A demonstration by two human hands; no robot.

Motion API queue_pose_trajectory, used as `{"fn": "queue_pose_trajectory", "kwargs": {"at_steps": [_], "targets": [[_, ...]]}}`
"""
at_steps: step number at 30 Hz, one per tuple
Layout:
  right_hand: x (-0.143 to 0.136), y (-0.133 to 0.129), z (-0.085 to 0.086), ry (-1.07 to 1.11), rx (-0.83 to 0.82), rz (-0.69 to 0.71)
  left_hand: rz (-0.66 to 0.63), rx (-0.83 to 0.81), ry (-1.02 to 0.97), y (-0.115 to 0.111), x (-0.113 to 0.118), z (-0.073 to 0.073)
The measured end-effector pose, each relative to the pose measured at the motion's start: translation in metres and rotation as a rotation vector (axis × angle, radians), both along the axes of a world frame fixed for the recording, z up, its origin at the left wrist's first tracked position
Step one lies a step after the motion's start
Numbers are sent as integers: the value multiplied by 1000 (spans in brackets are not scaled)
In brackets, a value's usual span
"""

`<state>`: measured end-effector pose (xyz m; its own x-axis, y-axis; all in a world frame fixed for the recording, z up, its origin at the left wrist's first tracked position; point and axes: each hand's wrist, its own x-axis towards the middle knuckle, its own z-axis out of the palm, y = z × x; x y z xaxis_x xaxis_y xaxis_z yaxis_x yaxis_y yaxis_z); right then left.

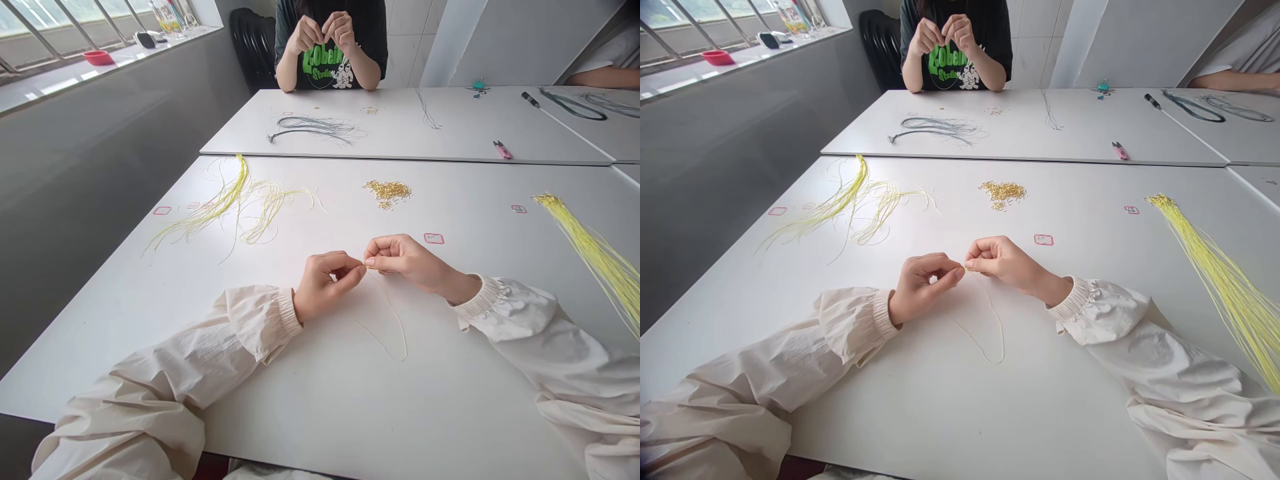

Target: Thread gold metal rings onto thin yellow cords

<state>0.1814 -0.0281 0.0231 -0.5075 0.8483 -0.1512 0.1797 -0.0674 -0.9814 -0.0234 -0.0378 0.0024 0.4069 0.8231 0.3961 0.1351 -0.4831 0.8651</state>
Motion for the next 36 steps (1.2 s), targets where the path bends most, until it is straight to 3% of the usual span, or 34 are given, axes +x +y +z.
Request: {"fn": "queue_pose_trajectory", "kwargs": {"at_steps": [4, 11, 21, 29, 33, 36], "targets": [[-6, -7, 1, 72, 22, -38, 74, -61, -55, 2, 1, 0], [-24, -29, -2, 31, 186, -224, 190, -215, -101, 6, 5, 11], [-24, -27, -4, 30, 186, -297, 146, -190, -50, 6, 5, 8], [-17, -21, -4, -5, 217, -253, 45, -347, -105, 7, 1, 9], [-18, -22, -6, -13, 230, -256, 69, -340, -113, 6, 2, 9], [-19, -26, -7, -81, 345, -301, 127, -316, -110, 6, 3, 11]]}}
